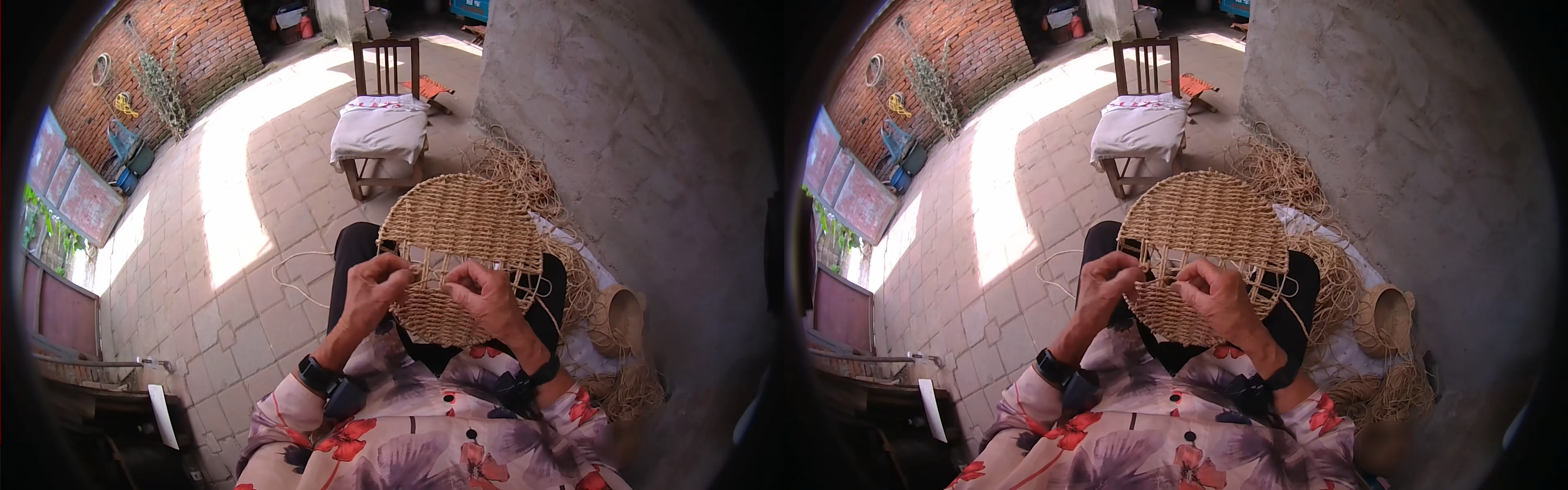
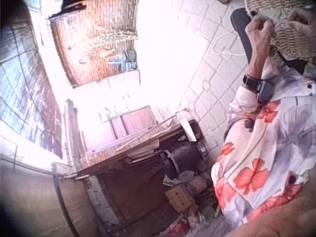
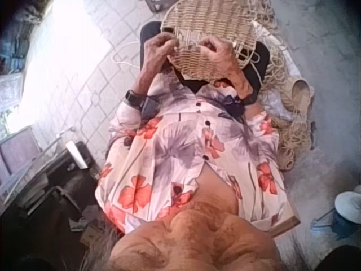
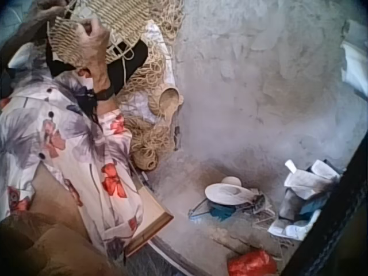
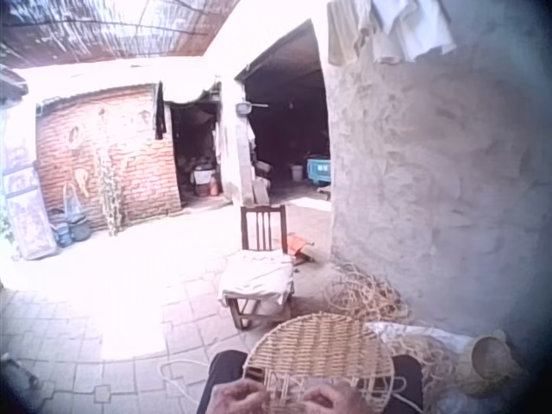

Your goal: Weaving a circular basket or tray using strips of bamboo or wood.

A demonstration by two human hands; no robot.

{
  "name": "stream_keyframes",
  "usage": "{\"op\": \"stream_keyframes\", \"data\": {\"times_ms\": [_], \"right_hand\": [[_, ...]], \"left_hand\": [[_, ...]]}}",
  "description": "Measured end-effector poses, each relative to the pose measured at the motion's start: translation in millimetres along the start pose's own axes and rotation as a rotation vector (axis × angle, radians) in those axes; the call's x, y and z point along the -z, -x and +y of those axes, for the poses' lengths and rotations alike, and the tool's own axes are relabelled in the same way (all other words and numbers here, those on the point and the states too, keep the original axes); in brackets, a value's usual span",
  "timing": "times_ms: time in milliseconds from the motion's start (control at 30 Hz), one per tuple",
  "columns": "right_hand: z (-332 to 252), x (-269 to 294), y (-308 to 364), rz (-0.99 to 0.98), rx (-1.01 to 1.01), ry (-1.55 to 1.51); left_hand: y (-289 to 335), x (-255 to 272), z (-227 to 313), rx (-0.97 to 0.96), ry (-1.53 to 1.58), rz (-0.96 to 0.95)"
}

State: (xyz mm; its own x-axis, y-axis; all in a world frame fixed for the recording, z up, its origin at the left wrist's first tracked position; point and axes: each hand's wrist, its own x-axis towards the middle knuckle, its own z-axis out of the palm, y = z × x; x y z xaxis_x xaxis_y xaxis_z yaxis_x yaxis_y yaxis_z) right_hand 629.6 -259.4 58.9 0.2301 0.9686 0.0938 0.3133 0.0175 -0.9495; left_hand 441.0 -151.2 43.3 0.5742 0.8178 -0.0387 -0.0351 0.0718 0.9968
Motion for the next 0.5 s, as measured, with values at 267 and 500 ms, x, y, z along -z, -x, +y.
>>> {"op": "stream_keyframes", "data": {"times_ms": [267, 500], "right_hand": [[15, -15, -20, 0.066, 0.464, 0.493], [26, -29, -29, 0.032, 0.472, 0.423]], "left_hand": [[-2, 25, -6, 0.162, 0.276, 0.009], [-5, 22, -5, 0.194, 0.144, -0.079]]}}
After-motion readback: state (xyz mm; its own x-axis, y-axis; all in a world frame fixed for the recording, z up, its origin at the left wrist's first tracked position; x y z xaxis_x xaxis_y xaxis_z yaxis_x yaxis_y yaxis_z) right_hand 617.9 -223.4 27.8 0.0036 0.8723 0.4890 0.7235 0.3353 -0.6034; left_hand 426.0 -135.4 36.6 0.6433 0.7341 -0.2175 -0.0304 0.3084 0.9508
